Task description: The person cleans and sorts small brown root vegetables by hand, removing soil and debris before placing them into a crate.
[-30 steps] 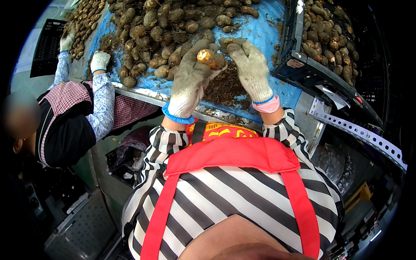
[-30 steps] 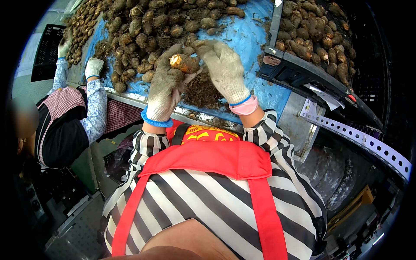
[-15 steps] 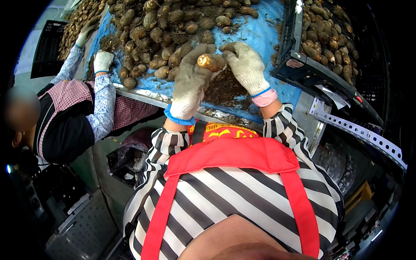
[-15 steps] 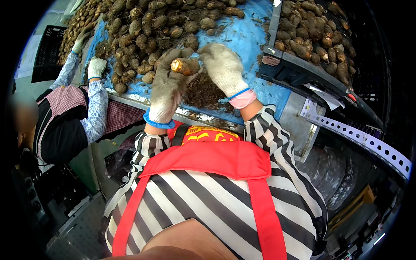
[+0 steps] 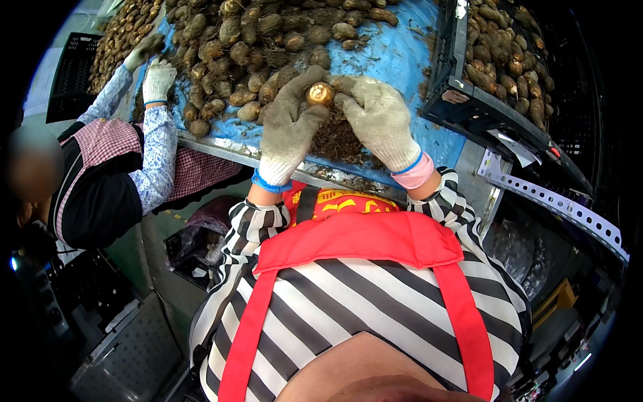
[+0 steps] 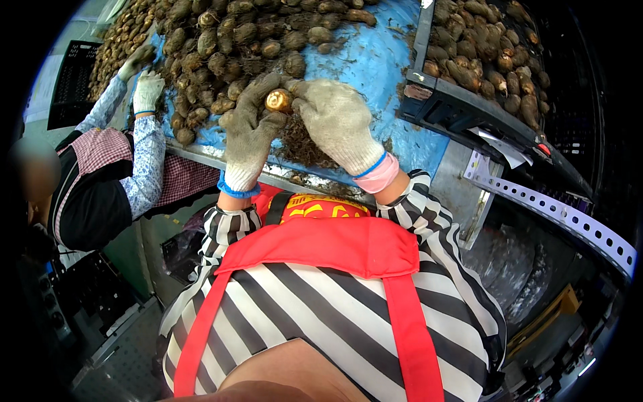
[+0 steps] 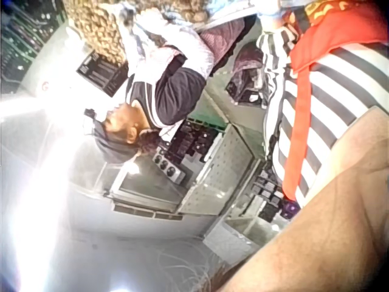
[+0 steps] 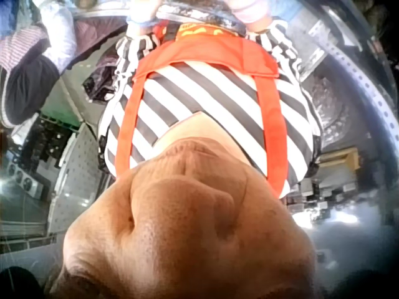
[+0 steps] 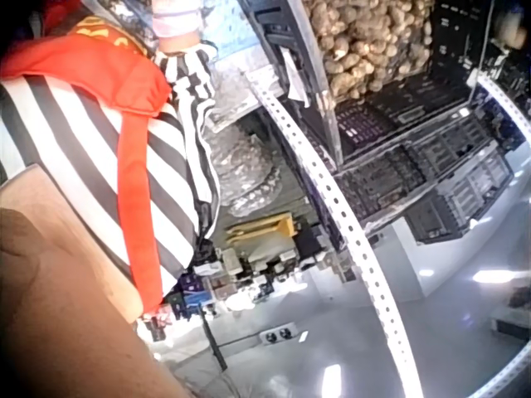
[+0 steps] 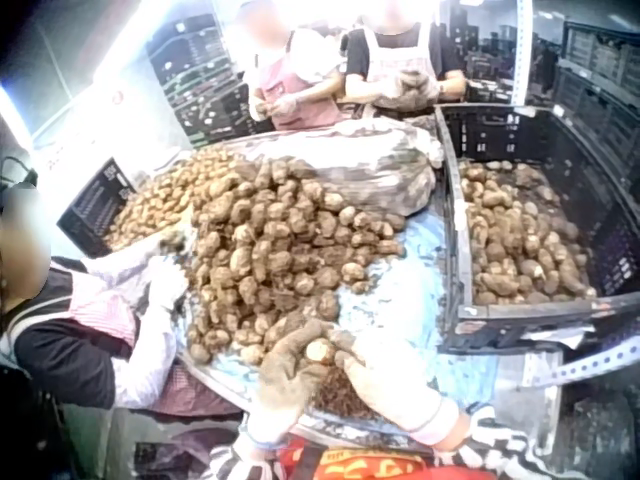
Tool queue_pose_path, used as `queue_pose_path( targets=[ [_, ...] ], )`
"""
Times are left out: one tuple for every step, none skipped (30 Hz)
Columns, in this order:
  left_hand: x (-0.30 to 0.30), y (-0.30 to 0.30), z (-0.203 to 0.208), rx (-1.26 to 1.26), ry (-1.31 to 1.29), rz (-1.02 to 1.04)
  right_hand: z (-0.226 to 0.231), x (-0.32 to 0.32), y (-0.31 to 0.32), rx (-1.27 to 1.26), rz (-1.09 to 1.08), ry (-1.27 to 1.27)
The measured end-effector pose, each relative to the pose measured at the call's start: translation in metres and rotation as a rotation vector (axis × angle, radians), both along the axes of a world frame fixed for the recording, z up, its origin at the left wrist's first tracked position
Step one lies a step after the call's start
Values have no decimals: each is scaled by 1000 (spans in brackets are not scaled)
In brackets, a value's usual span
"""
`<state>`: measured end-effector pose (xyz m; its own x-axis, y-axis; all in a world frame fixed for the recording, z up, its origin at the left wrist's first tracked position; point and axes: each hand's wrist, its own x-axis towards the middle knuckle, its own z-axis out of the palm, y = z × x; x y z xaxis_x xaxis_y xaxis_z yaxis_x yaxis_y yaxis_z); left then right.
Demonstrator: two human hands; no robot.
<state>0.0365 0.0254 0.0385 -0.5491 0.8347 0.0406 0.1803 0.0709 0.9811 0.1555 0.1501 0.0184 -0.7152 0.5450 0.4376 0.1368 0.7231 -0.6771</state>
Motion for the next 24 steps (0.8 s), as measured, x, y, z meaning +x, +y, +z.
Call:
queue_pose_path(
  targets=[
    [0, -1, -2, 12, 1, -10, 1, -1, -1, -18, -5, -30],
    [-1, -2, -6, 24, 3, -20, 2, -2, -2, -36, -10, -60],
    [-1, -3, -7, 37, 5, -26, 3, -2, -2, -54, -12, -90],
    [1, -4, -7, 39, -35, -49, 2, -2, -1, -80, -18, -105],
    [4, -5, -6, 42, -75, -71, 1, -3, 1, -105, -24, -120],
    [4, -5, -5, 45, -115, -97, 0, -5, 4, -130, -34, -135],
    [2, -6, -6, 29, -111, -96, 1, -7, 8, -189, -14, -184],
    [-1, -7, -7, 13, -107, -95, 3, -9, 12, -249, 7, -234],
    [-4, -7, -8, -3, -101, -93, 4, -11, 16, -308, 27, -282],
    [-4, -8, -7, 4, -203, -69, 4, -13, 20, -331, 56, -303],
    [-4, -7, -9, 78, -342, -60, 4, -12, 21, -338, 41, -282],
    [-3, -7, -10, 154, -478, -45, 4, -12, 21, -345, 32, -261],
    [-3, -6, -11, 230, -613, -30, 4, -11, 22, -352, 23, -240],
    [-5, -5, -13, 314, -694, -77, 5, -10, 23, -353, 28, -238],
    [-6, -6, -12, 306, -705, -77, 4, -8, 25, -356, 31, -241],
    [-7, -6, -9, 298, -717, -77, 3, -5, 28, -359, 33, -244],
    [-8, -6, -8, 289, -729, -78, 3, -3, 29, -363, 35, -247],
    [-8, -6, -9, 312, -765, -81, 1, 0, 31, -321, 71, -210],
    [-9, -6, -11, 335, -800, -84, 0, 3, 31, -244, 78, -183],
    [-9, -5, -12, 357, -835, -87, 0, 7, 30, -166, 85, -157],
    [-7, -5, -10, 363, -840, -77, -1, 9, 28, -88, 93, -129],
    [-4, -4, -5, 369, -844, -68, -1, 11, 27, -68, 104, -97],
    [-3, -4, -3, 375, -849, -58, -2, 12, 25, -48, 116, -65],
    [-3, -3, -5, 379, -845, -62, 0, 14, 23, -27, 124, -33]
  ],
)
